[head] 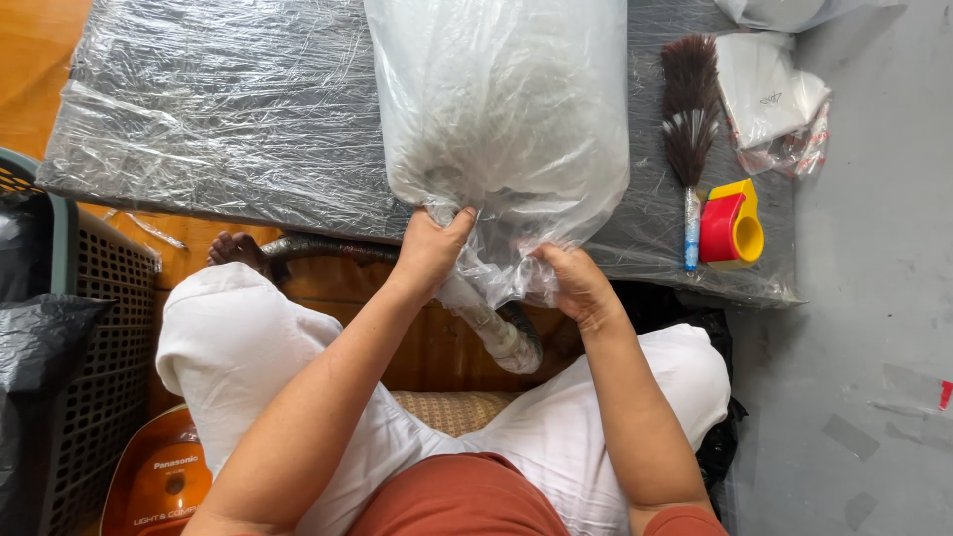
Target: The person places a pillow into a plastic bag, brushes the surface, and then uses a vacuum cleaner hose to remove the air. The person seals the bag by hand and presses the pillow to ensure it is compact.
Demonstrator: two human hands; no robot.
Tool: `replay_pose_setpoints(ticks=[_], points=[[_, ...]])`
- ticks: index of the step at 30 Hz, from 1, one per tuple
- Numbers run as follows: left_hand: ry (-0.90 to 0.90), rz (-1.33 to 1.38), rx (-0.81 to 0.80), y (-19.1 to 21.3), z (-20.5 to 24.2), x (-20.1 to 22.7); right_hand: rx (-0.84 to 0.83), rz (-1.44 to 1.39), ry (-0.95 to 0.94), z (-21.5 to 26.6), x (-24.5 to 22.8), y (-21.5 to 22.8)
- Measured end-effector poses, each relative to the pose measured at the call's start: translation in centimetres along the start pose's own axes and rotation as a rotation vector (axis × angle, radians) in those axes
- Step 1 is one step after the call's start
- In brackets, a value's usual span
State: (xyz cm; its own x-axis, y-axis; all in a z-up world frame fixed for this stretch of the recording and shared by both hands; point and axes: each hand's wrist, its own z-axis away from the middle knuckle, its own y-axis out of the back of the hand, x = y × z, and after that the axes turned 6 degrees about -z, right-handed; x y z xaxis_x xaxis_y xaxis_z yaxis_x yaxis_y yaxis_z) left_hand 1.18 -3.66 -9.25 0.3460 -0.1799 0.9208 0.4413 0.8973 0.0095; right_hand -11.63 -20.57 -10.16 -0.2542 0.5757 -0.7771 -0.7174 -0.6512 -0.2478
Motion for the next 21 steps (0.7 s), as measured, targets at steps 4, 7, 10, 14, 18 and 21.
replay_pose_setpoints(ticks=[4, 7, 10, 14, 18, 21], points=[[-0.017, 0.029, -0.010, 0.0, 0.3, 0.1, -0.010, 0.001, 0.106, 1.2, 0.1, -1.2], [-0.028, 0.036, -0.006, 0.0, 0.7, 0.7, 0.072, -0.150, 0.163, 0.0, 1.5, -1.0], [-0.028, 0.019, 0.003, -0.1, 0.8, 0.8, 0.203, -0.362, 0.193, 0.3, 1.9, -3.0], [-0.044, 0.003, 0.008, -0.2, 0.6, 0.6, 0.094, -0.468, 0.231, 8.1, -2.7, -10.6], [-0.049, 0.023, 0.017, -0.6, 0.5, 0.3, -0.008, -0.073, 0.171, 8.0, -3.4, -10.0], [-0.061, 0.015, 0.012, -0.9, 0.5, 0.3, 0.070, 0.176, 0.148, 3.9, -0.4, -6.5]])
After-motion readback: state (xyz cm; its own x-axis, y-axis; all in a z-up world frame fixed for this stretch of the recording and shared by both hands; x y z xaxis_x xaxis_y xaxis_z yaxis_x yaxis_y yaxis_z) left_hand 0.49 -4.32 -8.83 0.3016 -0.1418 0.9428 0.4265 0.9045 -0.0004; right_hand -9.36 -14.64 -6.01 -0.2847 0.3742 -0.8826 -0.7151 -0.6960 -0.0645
